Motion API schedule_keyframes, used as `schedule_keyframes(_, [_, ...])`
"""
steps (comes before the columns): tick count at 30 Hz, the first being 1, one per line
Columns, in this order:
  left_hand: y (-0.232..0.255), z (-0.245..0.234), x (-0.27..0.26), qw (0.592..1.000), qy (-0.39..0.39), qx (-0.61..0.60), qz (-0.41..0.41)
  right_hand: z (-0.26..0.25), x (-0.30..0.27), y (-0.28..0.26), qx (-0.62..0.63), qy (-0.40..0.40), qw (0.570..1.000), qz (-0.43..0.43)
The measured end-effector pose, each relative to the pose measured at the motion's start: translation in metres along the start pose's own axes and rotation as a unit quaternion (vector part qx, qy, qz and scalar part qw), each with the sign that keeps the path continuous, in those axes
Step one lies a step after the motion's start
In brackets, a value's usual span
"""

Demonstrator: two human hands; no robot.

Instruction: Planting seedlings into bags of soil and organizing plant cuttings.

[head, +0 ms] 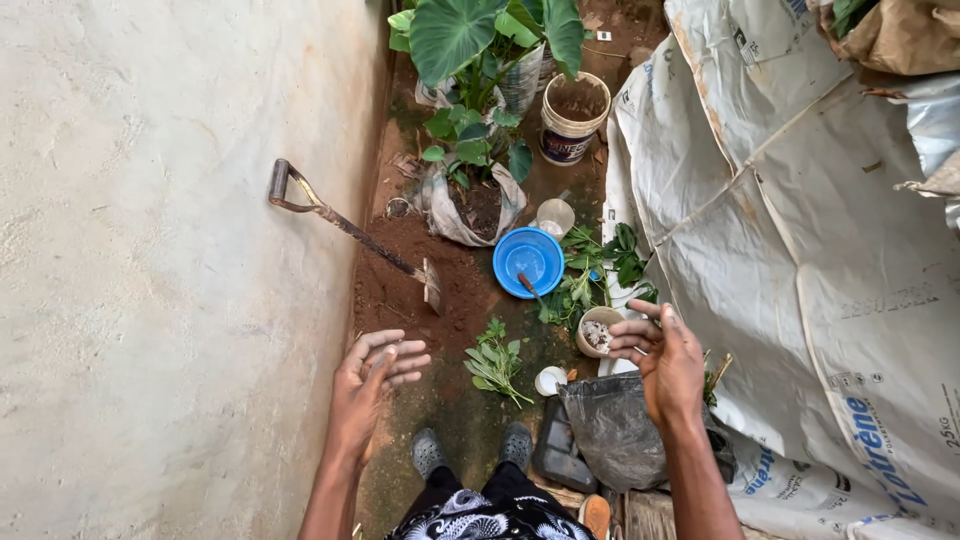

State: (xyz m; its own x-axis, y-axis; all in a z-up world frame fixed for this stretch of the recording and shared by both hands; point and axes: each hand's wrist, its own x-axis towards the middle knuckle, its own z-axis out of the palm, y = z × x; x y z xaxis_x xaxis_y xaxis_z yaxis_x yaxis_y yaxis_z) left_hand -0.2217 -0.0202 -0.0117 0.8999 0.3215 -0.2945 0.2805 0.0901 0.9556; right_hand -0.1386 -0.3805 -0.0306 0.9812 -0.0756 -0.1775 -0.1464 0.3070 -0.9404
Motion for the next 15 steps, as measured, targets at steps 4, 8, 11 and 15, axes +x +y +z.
schedule_keyframes(4, [0.007, -0.008, 0.006, 1.000, -0.014, 0.010, 0.021, 0.000, -0.005, 0.010, -0.014, 0.017, 1.000, -0.001])
schedule_keyframes(8, [0.017, 0.002, 0.005, 0.998, -0.043, 0.013, 0.036, 0.006, -0.017, 0.022, -0.033, 0.014, 0.999, 0.021])
schedule_keyframes(11, [0.009, 0.013, 0.012, 0.997, -0.072, 0.008, 0.031, 0.005, -0.027, 0.021, -0.012, 0.016, 0.999, 0.028])
schedule_keyframes(15, [-0.001, 0.040, 0.013, 0.990, -0.140, -0.017, 0.021, -0.010, -0.042, 0.015, 0.044, 0.013, 0.999, 0.013])
